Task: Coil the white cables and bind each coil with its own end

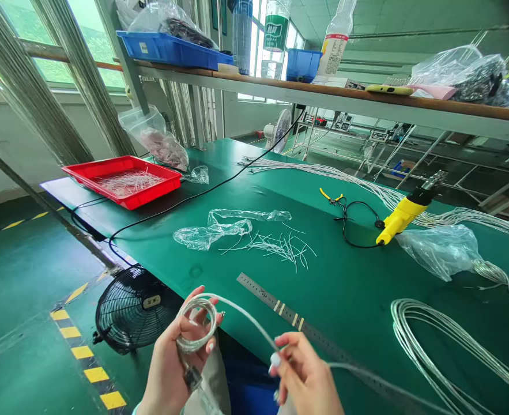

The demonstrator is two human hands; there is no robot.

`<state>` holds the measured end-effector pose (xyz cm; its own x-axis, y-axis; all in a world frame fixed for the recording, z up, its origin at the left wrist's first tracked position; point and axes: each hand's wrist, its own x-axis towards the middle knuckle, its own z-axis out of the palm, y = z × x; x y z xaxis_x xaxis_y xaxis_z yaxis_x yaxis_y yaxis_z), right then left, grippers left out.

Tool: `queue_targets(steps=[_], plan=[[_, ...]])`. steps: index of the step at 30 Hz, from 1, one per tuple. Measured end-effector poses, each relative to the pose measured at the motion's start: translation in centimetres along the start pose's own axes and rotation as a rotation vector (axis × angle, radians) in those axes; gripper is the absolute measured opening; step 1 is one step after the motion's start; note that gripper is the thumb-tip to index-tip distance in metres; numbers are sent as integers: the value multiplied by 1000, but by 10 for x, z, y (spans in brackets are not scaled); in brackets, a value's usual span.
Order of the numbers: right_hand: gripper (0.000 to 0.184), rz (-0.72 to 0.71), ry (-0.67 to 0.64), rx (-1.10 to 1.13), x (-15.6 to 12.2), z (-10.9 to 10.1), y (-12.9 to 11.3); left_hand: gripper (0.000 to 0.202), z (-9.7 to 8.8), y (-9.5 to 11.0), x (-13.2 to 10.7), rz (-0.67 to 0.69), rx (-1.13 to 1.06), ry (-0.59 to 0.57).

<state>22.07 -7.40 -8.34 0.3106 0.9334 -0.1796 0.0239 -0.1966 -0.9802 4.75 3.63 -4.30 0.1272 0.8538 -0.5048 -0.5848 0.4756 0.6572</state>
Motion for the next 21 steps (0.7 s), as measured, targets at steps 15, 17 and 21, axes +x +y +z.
queue_targets(steps=[15,17,21], plan=[[39,-1191,280,-1226,3,3,-63,67,1,-12,-13,153,435,-198],[41,-1174,210,-1212,4,4,-66,70,5,-11,-16,138,459,-209],[39,-1189,113,-1182,5,7,-67,70,10,-12,-20,140,492,-256]])
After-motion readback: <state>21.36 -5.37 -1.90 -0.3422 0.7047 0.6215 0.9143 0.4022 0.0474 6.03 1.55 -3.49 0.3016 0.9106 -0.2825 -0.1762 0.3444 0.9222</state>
